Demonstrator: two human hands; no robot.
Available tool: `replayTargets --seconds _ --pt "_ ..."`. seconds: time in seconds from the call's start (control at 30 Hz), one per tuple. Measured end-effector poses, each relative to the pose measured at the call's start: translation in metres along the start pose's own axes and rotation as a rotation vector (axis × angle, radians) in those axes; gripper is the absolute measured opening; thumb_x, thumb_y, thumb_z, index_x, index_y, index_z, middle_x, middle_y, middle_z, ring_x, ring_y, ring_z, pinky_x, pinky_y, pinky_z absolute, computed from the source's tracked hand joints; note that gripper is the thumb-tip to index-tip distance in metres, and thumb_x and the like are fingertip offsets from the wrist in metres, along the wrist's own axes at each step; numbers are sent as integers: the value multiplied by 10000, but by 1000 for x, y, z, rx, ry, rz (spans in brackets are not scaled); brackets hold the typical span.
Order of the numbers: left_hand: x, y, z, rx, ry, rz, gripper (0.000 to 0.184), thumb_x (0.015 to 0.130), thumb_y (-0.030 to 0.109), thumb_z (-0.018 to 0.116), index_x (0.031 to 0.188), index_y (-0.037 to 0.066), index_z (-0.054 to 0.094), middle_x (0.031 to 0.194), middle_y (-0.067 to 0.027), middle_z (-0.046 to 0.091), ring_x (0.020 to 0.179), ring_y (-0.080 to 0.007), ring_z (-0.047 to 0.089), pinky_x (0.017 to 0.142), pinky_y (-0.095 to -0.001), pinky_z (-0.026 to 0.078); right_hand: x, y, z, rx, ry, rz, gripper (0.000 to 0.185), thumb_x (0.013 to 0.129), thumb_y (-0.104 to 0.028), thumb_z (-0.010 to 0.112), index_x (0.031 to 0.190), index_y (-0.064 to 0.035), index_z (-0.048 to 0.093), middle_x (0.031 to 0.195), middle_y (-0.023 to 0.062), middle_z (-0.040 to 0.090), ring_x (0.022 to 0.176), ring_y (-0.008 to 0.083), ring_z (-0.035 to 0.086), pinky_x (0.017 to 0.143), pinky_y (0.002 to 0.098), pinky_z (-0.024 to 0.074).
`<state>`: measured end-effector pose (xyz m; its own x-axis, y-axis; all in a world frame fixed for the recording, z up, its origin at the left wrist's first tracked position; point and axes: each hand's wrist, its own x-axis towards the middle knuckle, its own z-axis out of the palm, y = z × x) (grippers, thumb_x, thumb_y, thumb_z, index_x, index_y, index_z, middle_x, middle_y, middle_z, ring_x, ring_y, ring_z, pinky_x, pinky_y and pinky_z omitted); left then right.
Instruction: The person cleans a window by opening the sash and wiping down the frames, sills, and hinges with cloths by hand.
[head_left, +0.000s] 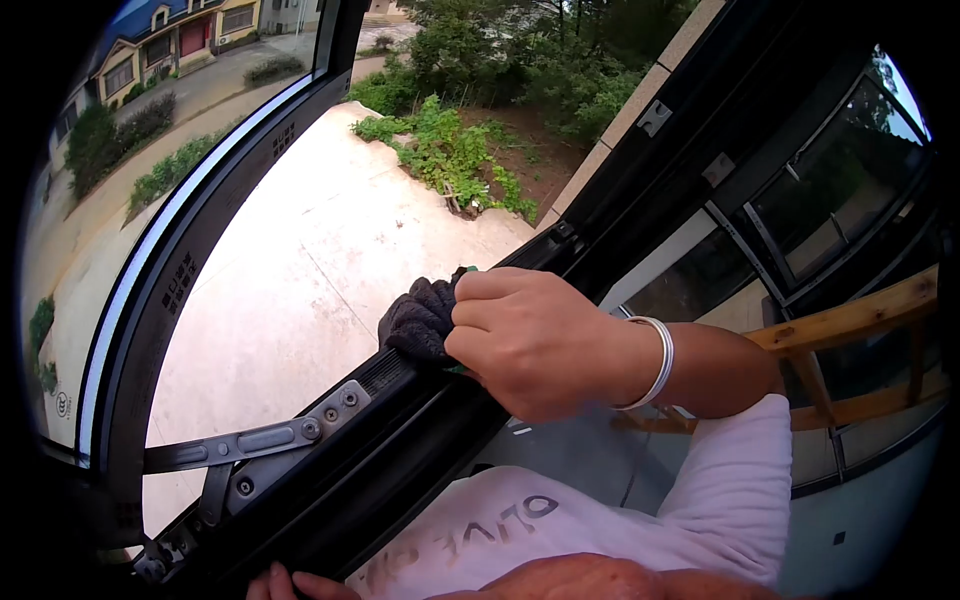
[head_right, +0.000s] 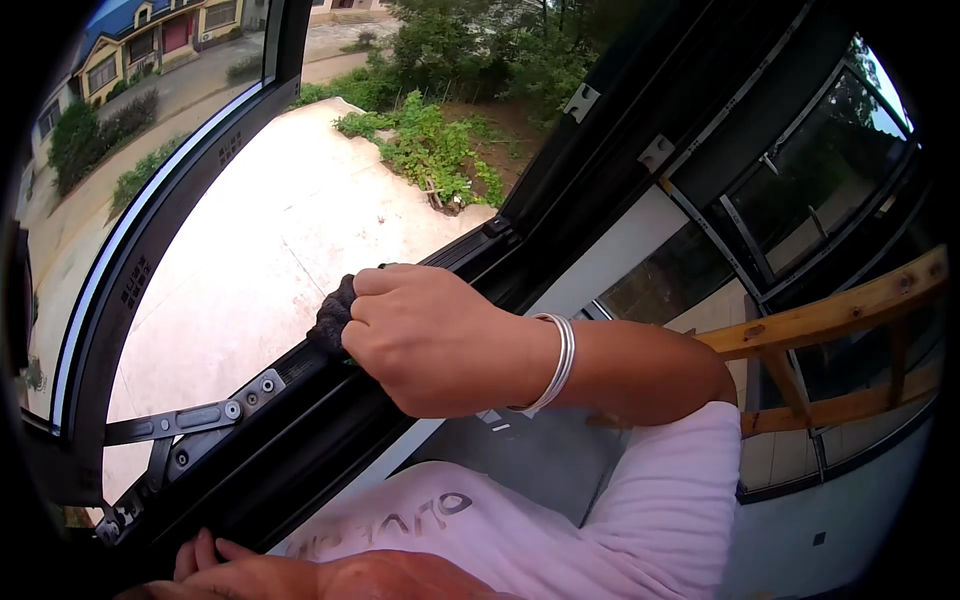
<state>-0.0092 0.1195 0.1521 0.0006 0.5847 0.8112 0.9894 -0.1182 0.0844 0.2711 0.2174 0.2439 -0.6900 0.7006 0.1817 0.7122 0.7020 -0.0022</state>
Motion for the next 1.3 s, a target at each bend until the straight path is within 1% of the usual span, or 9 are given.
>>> replayTargets --seconds 0.07,0.13,0.27,0.4,0.57,0.67,0.93,1.13,1.3 --pt "-8 -3 8 2 55 3 122 900 108 614 842 71 716 797 -81 675 754 -248 644 712 -397 524 6 -15 4 64 5 -72 89 670 -60 631 661 -37 545 696 81 534 783 261 549 735 354 489" --pt "-17 -16 22 58 204 107 208 932 279 599 843 125 708 759 -7 631 695 -200 566 641 -334 393 1 -13 15 116 109 -143 159 706 -85 653 741 -65 499 760 77 485 805 255 530 718 359 462" --pt "-24 -24 24 49 196 100 218 952 283 579 858 132 705 773 -16 633 705 -217 577 645 -356 400 -10 24 10 -8 180 -276 97 739 -87 654 765 -65 563 768 54 548 865 233 560 820 340 469" --pt "-28 -29 23 71 125 118 242 966 303 565 875 124 700 801 -28 633 700 -234 570 652 -369 406 -33 84 -18 -369 -178 -79 89 786 -76 635 848 -109 580 824 15 566 919 187 554 926 336 404" --pt "-23 -25 27 62 177 92 264 977 314 558 876 114 696 797 -39 624 696 -245 556 656 -366 407 -53 121 -55 -829 -322 151 50 795 -125 667 749 -133 686 761 -30 641 888 151 580 906 303 430" --pt "-32 -32 25 70 90 108 264 973 315 560 872 112 696 785 -39 616 693 -241 546 656 -362 405 -56 114 -32 -723 -470 181 26 788 -134 675 769 -128 692 772 -26 651 899 152 590 892 301 444" --pt "-34 -33 31 -7 193 84 264 945 336 593 868 109 703 773 -44 614 702 -234 544 667 -356 400 -57 103 -15 -564 -331 401 106 697 5 634 784 -55 636 846 73 638 872 256 613 866 359 494" --pt "2 -4 2 -11 48 43 134 908 106 610 834 60 712 778 -83 677 727 -244 646 689 -388 531 -50 68 4 -241 -1 148 260 685 71 627 922 -35 648 909 87 619 916 274 593 879 385 480" --pt "4 -8 -3 -13 56 81 118 904 111 625 848 58 715 772 -77 678 703 -236 646 676 -367 538 -49 75 -24 -462 -167 -7 131 779 -42 632 896 -74 585 883 50 574 935 235 565 939 363 461"
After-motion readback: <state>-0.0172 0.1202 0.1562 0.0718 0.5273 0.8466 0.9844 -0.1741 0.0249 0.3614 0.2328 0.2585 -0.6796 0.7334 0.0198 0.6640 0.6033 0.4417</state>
